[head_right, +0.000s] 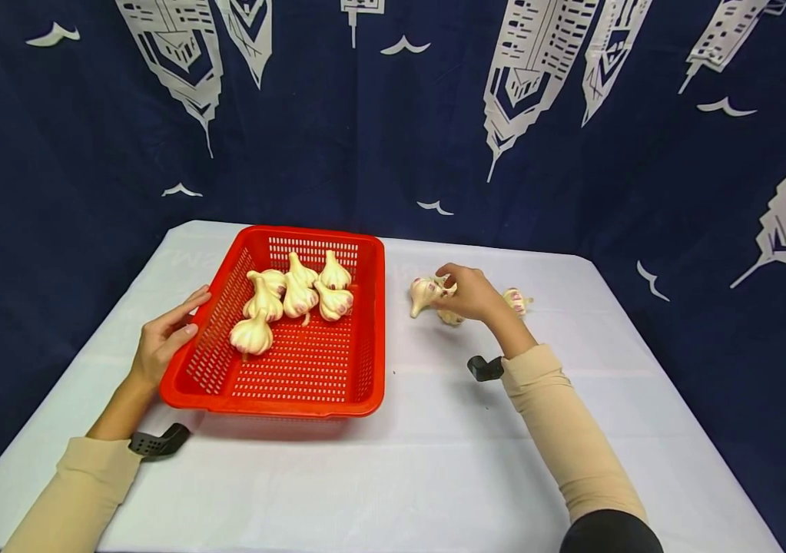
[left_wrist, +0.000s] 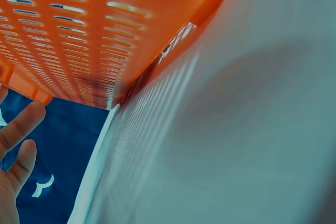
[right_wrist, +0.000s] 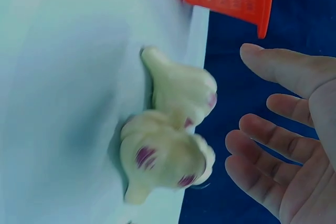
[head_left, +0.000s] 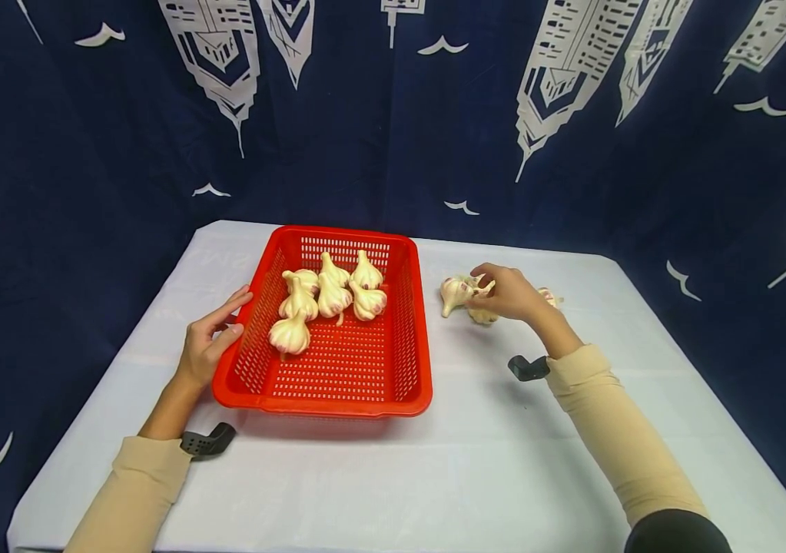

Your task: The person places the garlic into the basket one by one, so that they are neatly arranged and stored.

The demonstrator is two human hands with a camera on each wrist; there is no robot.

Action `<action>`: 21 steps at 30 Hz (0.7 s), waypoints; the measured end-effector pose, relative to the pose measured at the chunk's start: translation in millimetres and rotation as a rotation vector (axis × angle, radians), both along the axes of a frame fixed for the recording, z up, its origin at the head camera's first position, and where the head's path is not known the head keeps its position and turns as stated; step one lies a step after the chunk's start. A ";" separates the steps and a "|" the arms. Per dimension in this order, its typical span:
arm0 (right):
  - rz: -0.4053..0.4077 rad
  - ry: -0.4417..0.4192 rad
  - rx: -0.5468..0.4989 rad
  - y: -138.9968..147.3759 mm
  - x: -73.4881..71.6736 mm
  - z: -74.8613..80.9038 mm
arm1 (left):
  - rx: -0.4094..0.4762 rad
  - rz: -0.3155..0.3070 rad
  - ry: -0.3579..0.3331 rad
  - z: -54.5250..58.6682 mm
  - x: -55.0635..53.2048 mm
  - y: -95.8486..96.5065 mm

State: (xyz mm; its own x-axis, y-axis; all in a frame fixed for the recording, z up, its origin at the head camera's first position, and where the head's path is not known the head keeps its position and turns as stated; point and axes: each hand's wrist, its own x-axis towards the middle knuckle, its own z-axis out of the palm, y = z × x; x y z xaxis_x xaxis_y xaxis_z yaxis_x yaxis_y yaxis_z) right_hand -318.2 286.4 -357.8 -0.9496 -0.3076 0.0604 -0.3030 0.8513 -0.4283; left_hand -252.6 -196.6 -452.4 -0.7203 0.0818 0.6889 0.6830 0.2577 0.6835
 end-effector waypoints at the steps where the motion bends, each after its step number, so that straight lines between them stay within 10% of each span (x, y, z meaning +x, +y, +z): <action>1: -0.004 0.000 0.004 2.0 -0.3 -1.4 | 0.001 -0.001 -0.001 0.0 0.2 -0.1; 21: -0.048 -0.001 0.100 26.4 -3.1 -22.1 | -0.012 0.014 0.009 -2.5 -1.6 -1.5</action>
State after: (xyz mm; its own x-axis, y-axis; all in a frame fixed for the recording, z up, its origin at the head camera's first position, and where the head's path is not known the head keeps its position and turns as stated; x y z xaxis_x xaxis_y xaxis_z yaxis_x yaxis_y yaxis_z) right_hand -321.4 312.8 -379.9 -0.9633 -0.2666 0.0305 -0.2608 0.9033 -0.3407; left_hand -254.2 -198.1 -454.9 -0.7154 0.0801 0.6941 0.6850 0.2759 0.6743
